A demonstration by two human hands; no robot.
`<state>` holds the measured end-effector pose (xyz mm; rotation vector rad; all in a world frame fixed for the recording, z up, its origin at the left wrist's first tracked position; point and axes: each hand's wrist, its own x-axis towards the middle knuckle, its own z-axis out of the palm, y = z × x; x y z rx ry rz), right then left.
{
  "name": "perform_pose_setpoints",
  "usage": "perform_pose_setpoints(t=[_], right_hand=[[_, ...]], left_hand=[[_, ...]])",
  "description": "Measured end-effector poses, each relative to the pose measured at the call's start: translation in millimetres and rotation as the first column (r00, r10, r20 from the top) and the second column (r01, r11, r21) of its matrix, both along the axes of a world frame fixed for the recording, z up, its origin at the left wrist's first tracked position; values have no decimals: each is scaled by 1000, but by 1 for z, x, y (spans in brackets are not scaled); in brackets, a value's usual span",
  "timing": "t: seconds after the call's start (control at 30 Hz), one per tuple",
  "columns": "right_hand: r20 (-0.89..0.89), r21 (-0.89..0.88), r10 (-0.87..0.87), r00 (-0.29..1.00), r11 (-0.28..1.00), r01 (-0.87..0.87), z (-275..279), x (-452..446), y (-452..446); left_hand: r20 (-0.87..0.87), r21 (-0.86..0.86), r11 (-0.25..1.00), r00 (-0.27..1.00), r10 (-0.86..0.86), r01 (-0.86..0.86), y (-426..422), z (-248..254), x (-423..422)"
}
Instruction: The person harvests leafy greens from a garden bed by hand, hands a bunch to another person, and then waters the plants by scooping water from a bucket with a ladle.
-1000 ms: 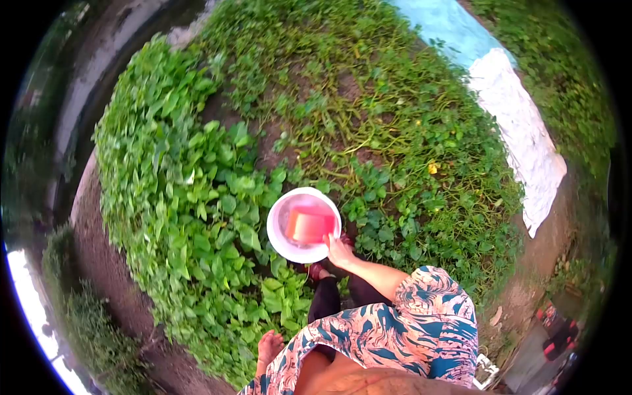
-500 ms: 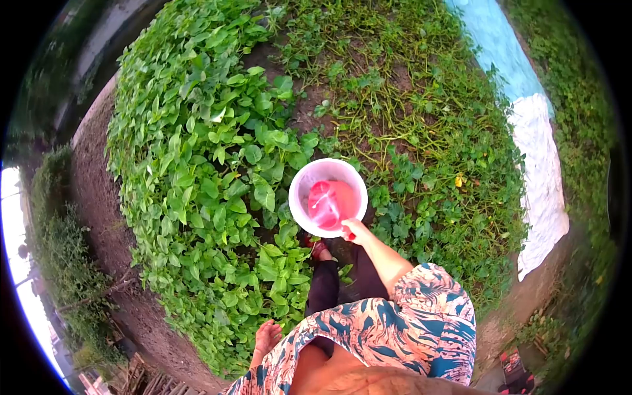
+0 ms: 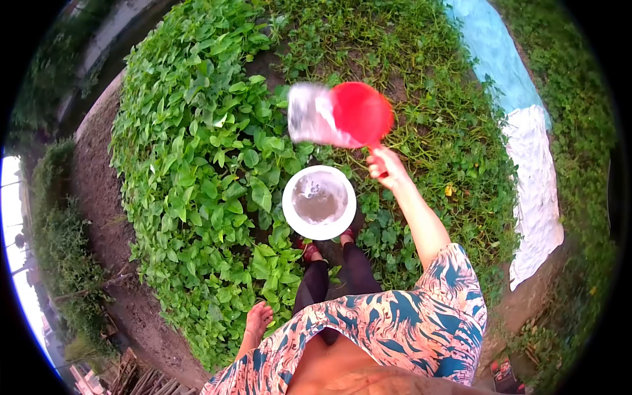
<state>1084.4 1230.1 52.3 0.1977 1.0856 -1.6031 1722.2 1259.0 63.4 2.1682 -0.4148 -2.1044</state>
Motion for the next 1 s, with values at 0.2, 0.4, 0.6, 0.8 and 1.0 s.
perform_pose_setpoints(t=[0.2,0.4,0.6,0.8,1.0], right_hand=[[106,526,-442,891,785,327,-125,12,171],[55,401,223,973,888,-226,-33,145,160],[-605,750,787,121,614,-244,-141,210,96],[-468,884,883,-39,466,-39,-194,216,44],[-334,859,813,477,471,-200,-267,240,33]], left_hand=[[14,4,998,998,-62,62,-4,6,-13],[80,68,993,991,-105,99,0,-12,-7],[-8,18,998,998,-57,57,-13,-11,-1],[108,62,996,992,-63,56,2,-1,41],[131,82,995,990,-60,50,28,-26,79]])
